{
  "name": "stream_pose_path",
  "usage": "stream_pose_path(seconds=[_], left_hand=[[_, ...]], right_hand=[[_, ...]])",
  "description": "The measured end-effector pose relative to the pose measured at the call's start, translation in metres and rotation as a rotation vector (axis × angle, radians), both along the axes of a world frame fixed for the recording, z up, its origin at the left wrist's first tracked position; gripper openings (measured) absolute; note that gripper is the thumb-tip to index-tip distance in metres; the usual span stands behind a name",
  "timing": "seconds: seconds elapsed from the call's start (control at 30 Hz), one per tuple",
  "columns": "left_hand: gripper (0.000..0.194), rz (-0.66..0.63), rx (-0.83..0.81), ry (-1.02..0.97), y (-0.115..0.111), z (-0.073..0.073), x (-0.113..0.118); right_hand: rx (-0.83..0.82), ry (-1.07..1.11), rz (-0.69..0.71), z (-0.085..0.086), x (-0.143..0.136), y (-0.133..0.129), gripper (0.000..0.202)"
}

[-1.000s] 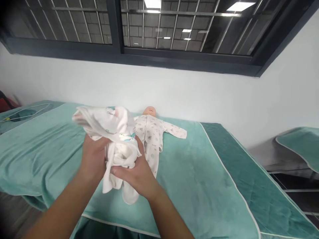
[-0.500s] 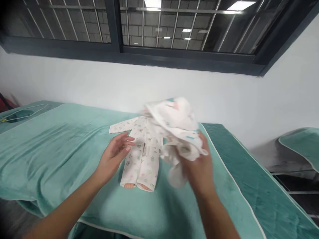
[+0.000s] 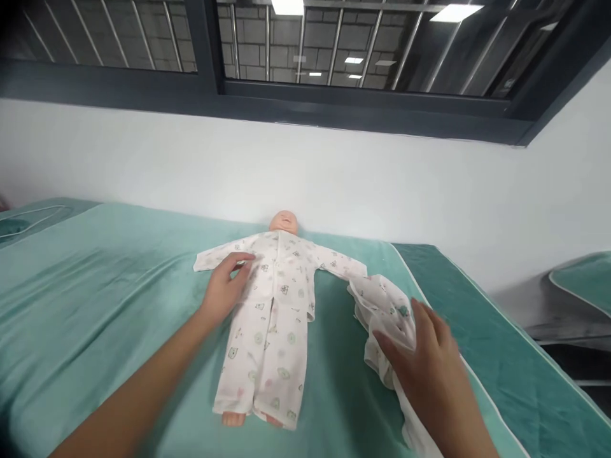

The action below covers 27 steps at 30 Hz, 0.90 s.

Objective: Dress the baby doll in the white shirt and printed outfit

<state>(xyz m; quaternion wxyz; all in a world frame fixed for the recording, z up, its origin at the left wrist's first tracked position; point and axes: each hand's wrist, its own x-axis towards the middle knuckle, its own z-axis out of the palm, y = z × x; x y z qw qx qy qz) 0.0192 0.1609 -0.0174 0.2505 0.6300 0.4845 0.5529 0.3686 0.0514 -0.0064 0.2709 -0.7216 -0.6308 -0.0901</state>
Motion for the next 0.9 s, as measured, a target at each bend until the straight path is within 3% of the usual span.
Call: stream_pose_path(seconds=[0.1, 0.17, 0.3, 0.43, 0.57, 0.9], left_hand=[[0.026, -0.014, -0.008, 0.024, 0.047, 0.013, 0.016], [0.027, -0.026, -0.082, 0.038, 0.075, 0.02, 0.027], [0.034, -0.128, -0.1, 0.161, 0.112, 0.02, 0.039], [0.046, -0.144, -0.023, 0.283, 0.12, 0.005, 0.034], [0.046, -0.11, -0.037, 0.316, 0.117, -0.001, 0.032], [0.041, -0.093, -0.064, 0.249, 0.115, 0.005, 0.036]], right_hand=[[0.111, 0.157, 0.165, 0.022, -0.043, 0.031, 0.064], [0.077, 0.271, 0.331, 0.027, -0.078, 0.066, 0.055], [-0.079, 0.491, 0.53, 0.017, -0.133, 0.149, 0.044], [-0.066, 0.619, 0.507, 0.0, -0.158, 0.202, 0.037], [-0.076, 0.706, 0.525, -0.01, -0.158, 0.209, 0.033], [-0.03, 0.801, 0.558, -0.016, -0.155, 0.207, 0.021]])
